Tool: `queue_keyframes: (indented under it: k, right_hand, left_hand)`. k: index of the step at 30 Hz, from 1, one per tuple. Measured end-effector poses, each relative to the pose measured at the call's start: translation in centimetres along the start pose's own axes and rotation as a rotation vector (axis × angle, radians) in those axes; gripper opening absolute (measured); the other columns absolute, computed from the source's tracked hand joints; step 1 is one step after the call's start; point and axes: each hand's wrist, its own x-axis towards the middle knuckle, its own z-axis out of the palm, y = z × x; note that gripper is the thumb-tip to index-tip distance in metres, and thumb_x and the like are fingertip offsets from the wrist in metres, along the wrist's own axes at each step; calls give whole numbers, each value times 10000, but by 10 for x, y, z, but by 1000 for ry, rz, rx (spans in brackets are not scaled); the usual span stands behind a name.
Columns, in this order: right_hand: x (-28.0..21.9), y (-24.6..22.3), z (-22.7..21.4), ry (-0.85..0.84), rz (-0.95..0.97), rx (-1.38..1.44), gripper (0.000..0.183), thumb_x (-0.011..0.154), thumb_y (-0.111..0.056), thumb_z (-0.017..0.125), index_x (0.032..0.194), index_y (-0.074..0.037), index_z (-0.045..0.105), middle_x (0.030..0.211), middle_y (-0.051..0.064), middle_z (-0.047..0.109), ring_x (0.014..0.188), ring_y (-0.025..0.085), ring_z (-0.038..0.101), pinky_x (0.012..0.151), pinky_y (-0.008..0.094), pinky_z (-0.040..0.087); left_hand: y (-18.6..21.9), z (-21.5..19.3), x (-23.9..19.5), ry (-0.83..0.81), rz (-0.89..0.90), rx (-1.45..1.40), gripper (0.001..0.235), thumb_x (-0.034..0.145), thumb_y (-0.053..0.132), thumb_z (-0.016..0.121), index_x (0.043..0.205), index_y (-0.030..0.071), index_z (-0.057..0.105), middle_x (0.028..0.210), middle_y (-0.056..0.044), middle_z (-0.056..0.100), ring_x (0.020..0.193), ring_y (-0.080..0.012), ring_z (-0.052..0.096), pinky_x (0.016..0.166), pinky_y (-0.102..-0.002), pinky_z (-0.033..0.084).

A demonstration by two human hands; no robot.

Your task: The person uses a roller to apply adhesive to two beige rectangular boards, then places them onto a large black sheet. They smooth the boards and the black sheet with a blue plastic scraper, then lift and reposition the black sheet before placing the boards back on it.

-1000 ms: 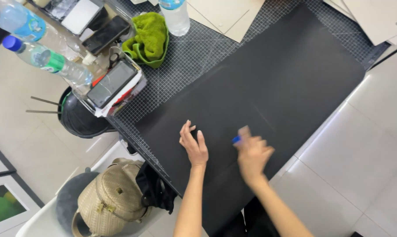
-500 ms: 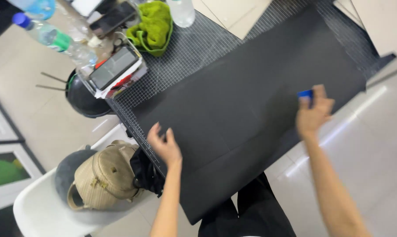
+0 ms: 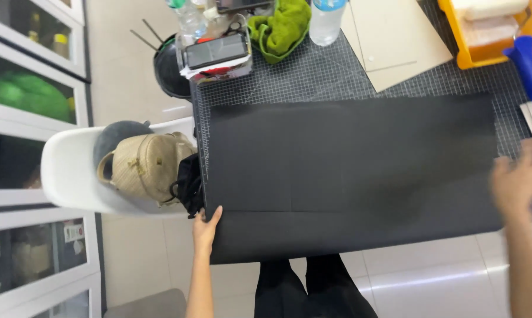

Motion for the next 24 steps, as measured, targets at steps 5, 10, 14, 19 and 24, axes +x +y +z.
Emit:
queue_keyframes:
  k: [5, 10, 14, 19, 24]
  right_hand:
    - [-79, -164, -19, -52, -169, 192, 517, 862, -110, 710, 1371, -90, 624, 1431, 234, 471, 1310, 408, 443, 884, 673, 392]
    - [-172, -262, -22, -271, -92, 293, 518, 915, -186, 696, 1405, -261, 548, 1515, 121, 395, 1388, 346, 351, 938, 577, 277]
    - [-216, -290, -20, -354, -70, 347, 469, 964, -265, 647, 1418, -270, 531, 1571, 83, 314, 1411, 290, 307, 963, 562, 259]
    - [-208, -236, 2, -71, -41, 321, 448, 916, -176, 780, 1335, -234, 632, 1473, 128, 445, 1378, 356, 391, 946, 593, 328]
    - [-141, -94, 11, 197, -86, 235, 505, 1040, 155, 908, 1449, 90, 620, 1469, 397, 281, 1347, 604, 228, 981, 754, 208]
  left_hand:
    - [-54, -7, -17, 66, -50, 225, 772, 750, 604, 673, 1321, 89, 601, 1281, -111, 664, 1204, -299, 604, 1004, -402, 470]
    - [-137, -11, -22, 64, -12, 394, 1068, 804, 833, 625, 1490, 33, 448, 1378, -294, 573, 1306, -444, 535, 1030, -561, 474]
    - [-112, -14, -78, -18, -45, 183, 1092, 829, 732, 672, 1522, -37, 324, 1483, -328, 441, 1401, -454, 413, 1125, -570, 376]
    - [-131, -17, -56, 12, 93, 177, 1147, 851, 701, 685, 1558, -44, 174, 1559, -351, 264, 1441, -491, 309, 1155, -610, 304]
    - [-104, -16, -87, 170, 612, 551, 698, 1016, 391, 548, 1596, 161, 235, 1616, -275, 40, 1476, -519, 90, 1080, -730, 185]
